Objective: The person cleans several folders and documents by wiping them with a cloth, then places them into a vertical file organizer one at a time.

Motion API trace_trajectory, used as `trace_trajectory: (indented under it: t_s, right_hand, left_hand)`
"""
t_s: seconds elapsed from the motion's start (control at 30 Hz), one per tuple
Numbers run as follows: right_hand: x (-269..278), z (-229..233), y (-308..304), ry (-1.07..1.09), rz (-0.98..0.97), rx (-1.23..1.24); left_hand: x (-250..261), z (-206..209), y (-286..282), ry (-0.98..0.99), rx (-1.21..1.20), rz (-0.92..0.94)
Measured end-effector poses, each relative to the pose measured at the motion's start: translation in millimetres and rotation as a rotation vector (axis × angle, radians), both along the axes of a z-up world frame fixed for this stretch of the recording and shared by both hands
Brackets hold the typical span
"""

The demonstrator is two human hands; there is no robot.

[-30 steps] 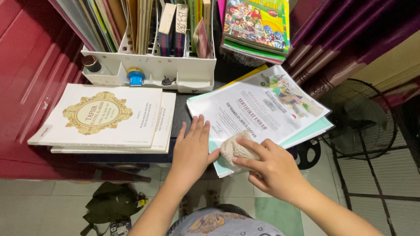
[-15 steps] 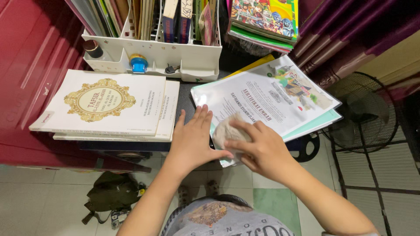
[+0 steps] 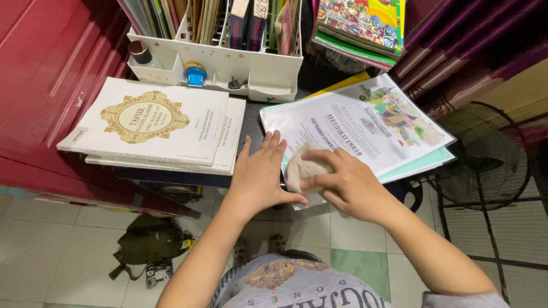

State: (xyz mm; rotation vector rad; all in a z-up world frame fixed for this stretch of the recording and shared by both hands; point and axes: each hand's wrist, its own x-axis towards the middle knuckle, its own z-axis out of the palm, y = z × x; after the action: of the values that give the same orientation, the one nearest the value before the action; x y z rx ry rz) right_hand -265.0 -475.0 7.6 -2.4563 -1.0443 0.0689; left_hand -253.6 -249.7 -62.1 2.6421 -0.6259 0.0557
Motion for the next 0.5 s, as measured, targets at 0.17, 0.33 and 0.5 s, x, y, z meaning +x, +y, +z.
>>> trace_trajectory:
  t_s: [0.17, 0.33, 0.5]
  right_hand:
    - [-10.0, 19.0, -40.9, 0.137, 0.04, -0.124]
    - [43.3, -0.3, -41.3, 0.054, 0.071, -0.015]
    - [107.5, -36.9, -12.6, 0.102, 0.163, -0.09]
  left_hand:
    - [-3.9, -9.5, 1.4, -0.113, 0.011, -0.019]
    - [-3.0, -7.7, 1.9, -0.147, -0.006, -0.036]
    - [-3.6, -5.0, 3.6, -0.142, -0.033, -0.012]
